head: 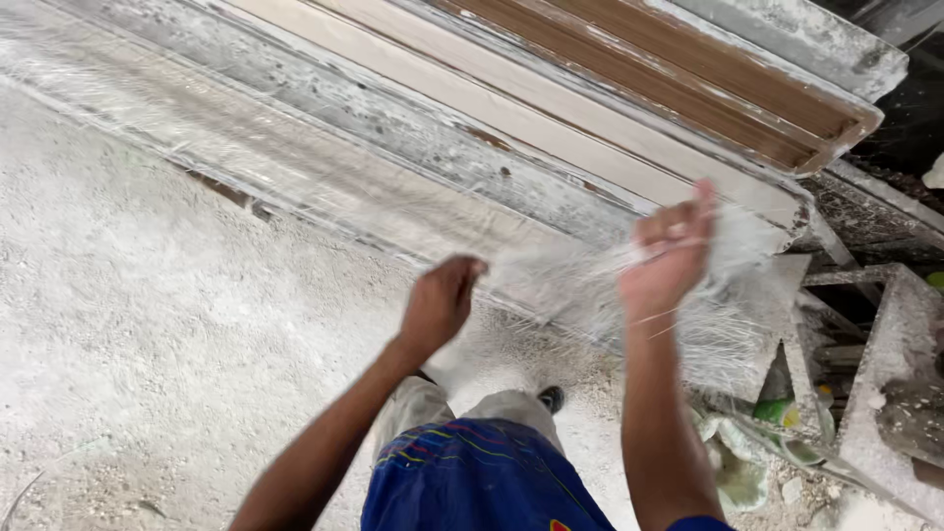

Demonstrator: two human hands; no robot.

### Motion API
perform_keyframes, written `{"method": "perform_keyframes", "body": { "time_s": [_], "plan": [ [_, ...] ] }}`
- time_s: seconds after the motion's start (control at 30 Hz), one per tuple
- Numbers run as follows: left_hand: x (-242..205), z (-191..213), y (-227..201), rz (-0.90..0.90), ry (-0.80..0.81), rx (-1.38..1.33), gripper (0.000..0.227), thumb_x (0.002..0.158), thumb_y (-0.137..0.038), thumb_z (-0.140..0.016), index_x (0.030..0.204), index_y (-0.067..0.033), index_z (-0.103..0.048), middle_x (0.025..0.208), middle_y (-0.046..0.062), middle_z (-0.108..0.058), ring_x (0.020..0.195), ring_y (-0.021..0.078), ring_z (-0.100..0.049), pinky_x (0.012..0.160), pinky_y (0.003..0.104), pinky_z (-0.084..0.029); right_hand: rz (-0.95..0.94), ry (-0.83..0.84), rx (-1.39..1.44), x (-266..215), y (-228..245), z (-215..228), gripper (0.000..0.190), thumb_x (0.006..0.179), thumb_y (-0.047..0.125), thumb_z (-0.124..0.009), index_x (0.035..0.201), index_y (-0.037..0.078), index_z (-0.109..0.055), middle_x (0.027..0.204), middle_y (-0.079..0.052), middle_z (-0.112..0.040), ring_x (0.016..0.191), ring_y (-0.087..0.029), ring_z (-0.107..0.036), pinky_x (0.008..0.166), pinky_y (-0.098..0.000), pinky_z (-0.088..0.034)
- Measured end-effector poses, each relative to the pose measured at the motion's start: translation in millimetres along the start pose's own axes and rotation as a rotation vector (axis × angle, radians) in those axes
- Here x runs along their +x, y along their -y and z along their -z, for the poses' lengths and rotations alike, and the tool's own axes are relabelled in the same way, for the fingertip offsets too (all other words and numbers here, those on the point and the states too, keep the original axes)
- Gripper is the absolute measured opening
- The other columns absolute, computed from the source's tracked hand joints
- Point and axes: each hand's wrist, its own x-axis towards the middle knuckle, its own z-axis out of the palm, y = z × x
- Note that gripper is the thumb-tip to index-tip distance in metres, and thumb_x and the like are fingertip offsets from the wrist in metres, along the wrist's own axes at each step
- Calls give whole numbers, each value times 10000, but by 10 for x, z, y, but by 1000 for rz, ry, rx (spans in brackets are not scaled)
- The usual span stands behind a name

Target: The person retrieves a white fibrous mat from a bucket of water, lays it over a rectangular mold, and smooths it into place. They then use a small trowel to press the mat into the mold and finish by smoothing the surface with their hands.

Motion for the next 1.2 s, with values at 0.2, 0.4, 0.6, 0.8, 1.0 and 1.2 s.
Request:
{"method": "perform_keyframes", "body": {
  "time_s": [0.2,0.4,0.6,0.8,1.0,1.2],
  "plan": [
    [803,575,680,-96,84,406,207,1076,-237,-569,1013,-96,-707,856,99,-704,755,260,-681,681,423,-559,270,-147,-70,295,457,-268,398,1153,312,-506,1463,79,-596,722,53,-347,584,-64,-306,450,-228,-288],
    [979,1047,1591,-72,78,754,188,998,-278,-604,1062,-181,-752,967,80,-681,965,255,-643,905,544,-479,286,-86,-141,-8,115,-509,349,1188,310,-486,1418,63,-573,747,61,-339,554,-40,-305,427,-209,-285],
    [1104,1461,1958,-75,40,778,171,974,-268,-624,1065,-203,-754,1074,75,-661,1083,260,-587,1019,591,-369,116,-65,38,-95,-677,-910,327,1169,274,-465,1410,70,-550,761,47,-357,590,-52,-297,456,-203,-272],
    [1279,1862,2226,-35,54,653,190,1023,-306,-617,1102,-184,-738,1167,75,-667,1152,275,-574,1084,596,-344,27,-29,-17,-58,-1565,-1640,306,1164,303,-467,1353,76,-547,769,55,-347,588,-49,-291,498,-236,-255],
    [1523,2752,2416,31,-61,880,380,977,-282,-537,1261,-59,-656,1360,268,-596,1318,457,-470,1039,743,-268,-166,70,39,-113,-2320,-2531,308,1135,367,-466,1303,120,-542,722,60,-351,566,-62,-311,490,-237,-298],
    [1493,3089,1966,208,133,-290,377,1062,-234,-542,1323,36,-577,1113,268,-661,1046,388,-650,929,477,-503,-332,87,223,-662,-3192,-3490,373,1103,332,-539,1396,103,-513,855,17,-470,717,-106,-426,658,-286,-423]
  ]
}}
